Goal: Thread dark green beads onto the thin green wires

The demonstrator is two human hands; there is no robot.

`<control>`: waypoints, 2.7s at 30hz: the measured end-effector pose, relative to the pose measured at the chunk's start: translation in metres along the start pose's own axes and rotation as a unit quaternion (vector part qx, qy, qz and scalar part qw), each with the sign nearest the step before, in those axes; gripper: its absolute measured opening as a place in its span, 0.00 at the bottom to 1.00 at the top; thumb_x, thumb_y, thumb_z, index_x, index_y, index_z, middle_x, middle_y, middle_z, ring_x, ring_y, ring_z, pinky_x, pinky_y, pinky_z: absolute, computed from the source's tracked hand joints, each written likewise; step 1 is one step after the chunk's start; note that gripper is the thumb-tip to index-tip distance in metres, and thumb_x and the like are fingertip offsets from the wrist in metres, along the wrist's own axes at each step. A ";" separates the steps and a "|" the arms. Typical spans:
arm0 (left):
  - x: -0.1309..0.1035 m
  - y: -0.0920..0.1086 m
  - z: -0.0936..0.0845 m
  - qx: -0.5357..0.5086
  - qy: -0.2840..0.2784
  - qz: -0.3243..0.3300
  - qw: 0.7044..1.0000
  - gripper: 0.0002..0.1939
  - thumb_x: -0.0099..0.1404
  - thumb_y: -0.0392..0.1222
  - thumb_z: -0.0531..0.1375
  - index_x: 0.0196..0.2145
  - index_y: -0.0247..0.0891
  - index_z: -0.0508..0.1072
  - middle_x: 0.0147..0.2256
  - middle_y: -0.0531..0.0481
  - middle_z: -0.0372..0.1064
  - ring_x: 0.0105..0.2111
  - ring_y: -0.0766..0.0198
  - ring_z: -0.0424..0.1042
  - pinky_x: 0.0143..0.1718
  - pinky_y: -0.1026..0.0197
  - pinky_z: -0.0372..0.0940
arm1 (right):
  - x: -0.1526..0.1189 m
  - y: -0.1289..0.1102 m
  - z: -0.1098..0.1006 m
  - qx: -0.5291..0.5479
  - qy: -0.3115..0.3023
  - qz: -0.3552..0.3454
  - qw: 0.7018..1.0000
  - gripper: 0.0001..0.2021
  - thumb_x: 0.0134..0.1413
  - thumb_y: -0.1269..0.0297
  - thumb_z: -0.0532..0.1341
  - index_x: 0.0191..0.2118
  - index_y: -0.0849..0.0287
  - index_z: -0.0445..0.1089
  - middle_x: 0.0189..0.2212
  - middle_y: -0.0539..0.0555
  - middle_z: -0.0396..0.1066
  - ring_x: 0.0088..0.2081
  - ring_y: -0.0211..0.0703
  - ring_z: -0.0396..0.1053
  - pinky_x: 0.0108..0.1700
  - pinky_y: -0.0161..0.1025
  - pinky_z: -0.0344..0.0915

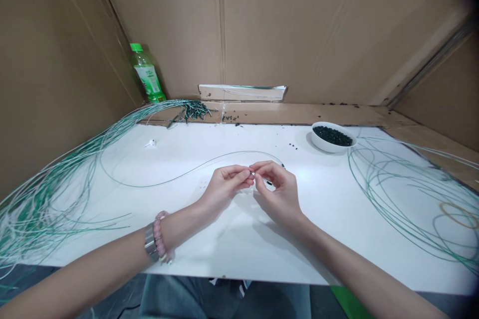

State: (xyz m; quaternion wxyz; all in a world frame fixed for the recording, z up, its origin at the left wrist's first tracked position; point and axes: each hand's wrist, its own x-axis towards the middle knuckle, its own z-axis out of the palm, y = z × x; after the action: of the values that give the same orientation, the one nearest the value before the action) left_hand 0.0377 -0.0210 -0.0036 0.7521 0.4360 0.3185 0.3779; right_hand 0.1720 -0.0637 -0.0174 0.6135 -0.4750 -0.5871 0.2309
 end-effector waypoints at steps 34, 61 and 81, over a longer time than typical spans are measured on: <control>0.002 -0.004 -0.001 -0.050 -0.005 -0.015 0.999 0.08 0.54 0.40 0.66 0.30 0.32 0.77 0.29 0.49 0.72 0.30 0.73 0.69 0.35 0.71 0.64 | 0.001 -0.002 0.000 -0.022 0.000 -0.013 1.000 0.05 0.49 0.75 0.59 0.27 0.58 0.65 0.33 0.53 0.72 0.36 0.38 0.71 0.37 0.36 0.71; 0.002 0.000 0.001 0.043 -0.007 0.035 0.998 0.09 0.53 0.41 0.66 0.29 0.32 0.78 0.29 0.46 0.74 0.30 0.68 0.70 0.37 0.66 0.64 | 0.002 -0.005 -0.001 -0.022 0.002 -0.011 1.000 0.04 0.49 0.73 0.59 0.27 0.58 0.66 0.33 0.54 0.71 0.37 0.39 0.71 0.34 0.35 0.71; 0.004 0.003 -0.002 0.078 0.035 0.092 0.992 0.09 0.54 0.44 0.65 0.27 0.33 0.75 0.26 0.49 0.71 0.28 0.67 0.69 0.35 0.65 0.64 | 0.002 -0.007 -0.004 -0.049 0.017 0.048 0.997 0.05 0.54 0.65 0.60 0.29 0.58 0.70 0.27 0.50 0.71 0.32 0.37 0.68 0.37 0.36 0.68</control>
State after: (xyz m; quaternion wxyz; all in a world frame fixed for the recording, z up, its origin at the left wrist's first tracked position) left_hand 0.0369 -0.0157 -0.0020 0.6661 0.5072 0.3316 0.4348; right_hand 0.1745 -0.0658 -0.0099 0.5871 -0.5364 -0.5637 0.2231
